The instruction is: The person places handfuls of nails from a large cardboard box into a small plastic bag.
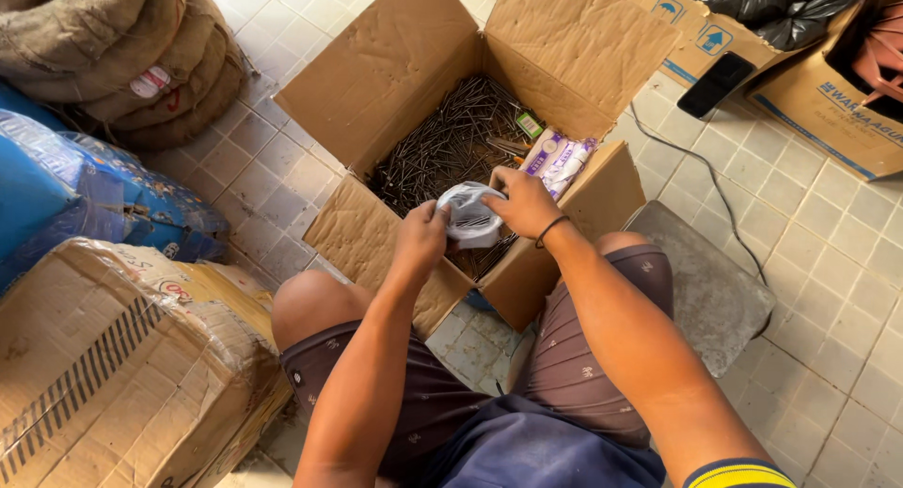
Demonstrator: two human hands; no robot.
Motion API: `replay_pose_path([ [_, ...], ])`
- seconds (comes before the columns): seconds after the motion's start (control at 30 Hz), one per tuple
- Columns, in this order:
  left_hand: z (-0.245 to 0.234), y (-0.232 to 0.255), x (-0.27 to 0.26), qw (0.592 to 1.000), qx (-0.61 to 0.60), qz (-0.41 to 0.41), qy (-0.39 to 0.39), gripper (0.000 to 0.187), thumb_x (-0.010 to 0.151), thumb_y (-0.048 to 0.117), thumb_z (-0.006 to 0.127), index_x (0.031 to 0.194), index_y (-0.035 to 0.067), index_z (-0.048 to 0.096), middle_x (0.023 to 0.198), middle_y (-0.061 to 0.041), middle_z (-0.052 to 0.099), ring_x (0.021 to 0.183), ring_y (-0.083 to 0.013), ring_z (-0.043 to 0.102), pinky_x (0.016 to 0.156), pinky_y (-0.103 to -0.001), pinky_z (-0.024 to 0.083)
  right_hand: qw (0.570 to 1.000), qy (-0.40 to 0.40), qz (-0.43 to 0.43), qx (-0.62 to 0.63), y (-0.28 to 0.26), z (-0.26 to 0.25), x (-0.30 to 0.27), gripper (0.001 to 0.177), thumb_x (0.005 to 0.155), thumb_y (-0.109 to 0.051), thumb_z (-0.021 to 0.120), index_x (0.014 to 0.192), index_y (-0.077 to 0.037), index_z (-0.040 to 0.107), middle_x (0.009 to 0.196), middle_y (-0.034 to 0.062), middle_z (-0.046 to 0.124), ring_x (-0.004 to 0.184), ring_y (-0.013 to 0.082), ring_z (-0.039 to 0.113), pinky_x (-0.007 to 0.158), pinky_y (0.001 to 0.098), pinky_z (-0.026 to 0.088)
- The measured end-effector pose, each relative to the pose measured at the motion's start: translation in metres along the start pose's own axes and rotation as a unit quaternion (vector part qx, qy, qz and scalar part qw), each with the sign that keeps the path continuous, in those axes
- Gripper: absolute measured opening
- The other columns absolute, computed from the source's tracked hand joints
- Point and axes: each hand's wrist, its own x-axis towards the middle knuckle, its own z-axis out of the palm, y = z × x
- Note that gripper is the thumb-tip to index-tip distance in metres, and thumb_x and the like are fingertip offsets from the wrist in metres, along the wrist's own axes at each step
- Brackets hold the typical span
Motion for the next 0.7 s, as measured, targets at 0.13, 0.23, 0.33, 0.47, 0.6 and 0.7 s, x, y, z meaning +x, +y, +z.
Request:
replay_pose_path([
  [0.13,-0.004,-0.01,0.015,0.991,0.127,0.049,-0.017,0.038,0.111,0.044,0.061,0.102,0.012,0.081,0.092,-0.018,0.079,0.098,-0.0448,0.079,0.086,-0.054,0.063,0.997,-0.041,-0.014,-0.069,0.005,-0.008,0.002,0.037,0.106,-0.047,0.079,0.112,-0.011,0.071,0.11,0.0253,0.082,0.119,0.0496,0.077,0.104,0.06,0.061],
  [0.23,-0.007,0.005,0.006,0.973,0.217,0.065,-0.038,0.037,0.107,0.041,0.063,0.089,0.012,0.077,0.072,-0.014,0.073,0.077,-0.0392,0.08,0.069,-0.047,0.063,0.988,-0.112,0.001,-0.104,-0.013,-0.024,-0.01,0.05,0.106,-0.058,0.074,0.123,-0.011,0.07,0.115,0.0285,0.082,0.12,0.0489,0.078,0.11,0.0597,0.06],
  [0.33,-0.015,0.022,0.001,0.953,0.291,0.072,-0.041,0.035,0.102,0.038,0.068,0.084,0.01,0.077,0.066,-0.013,0.071,0.07,-0.0396,0.079,0.063,-0.047,0.062,0.985,-0.136,0.042,-0.098,-0.04,-0.056,-0.014,0.066,0.107,-0.068,0.069,0.137,-0.009,0.069,0.108,0.0245,0.082,0.102,0.0387,0.078,0.1,0.0514,0.062],
  [0.47,-0.029,0.034,-0.003,0.949,0.299,0.071,-0.068,0.034,0.099,0.033,0.07,0.074,0.009,0.074,0.061,-0.013,0.068,0.062,-0.0381,0.077,0.061,-0.045,0.061,0.998,-0.029,0.038,-0.033,-0.016,-0.074,0.038,0.056,0.12,-0.057,0.063,0.135,-0.004,0.072,0.096,0.011,0.078,0.078,0.0195,0.074,0.082,0.0374,0.062],
  [0.6,-0.029,0.04,-0.004,0.94,0.328,0.046,-0.086,0.033,0.095,0.041,0.076,0.098,0.008,0.078,0.087,-0.023,0.078,0.09,-0.0514,0.081,0.077,-0.059,0.063,0.971,-0.019,-0.007,-0.237,0.033,-0.026,0.108,0.026,0.113,-0.043,0.076,0.122,-0.02,0.084,0.114,0.0126,0.085,0.119,0.0384,0.079,0.102,0.0546,0.063],
  [0.7,-0.028,0.047,-0.003,0.937,0.338,0.045,-0.078,0.037,0.095,0.04,0.081,0.111,0.009,0.067,0.101,-0.025,0.078,0.102,-0.0551,0.079,0.086,-0.065,0.063,0.944,-0.057,0.047,-0.323,0.05,0.015,0.121,0.026,0.104,-0.043,0.075,0.12,-0.025,0.086,0.117,0.01,0.084,0.125,0.0351,0.077,0.104,0.0542,0.063],
])
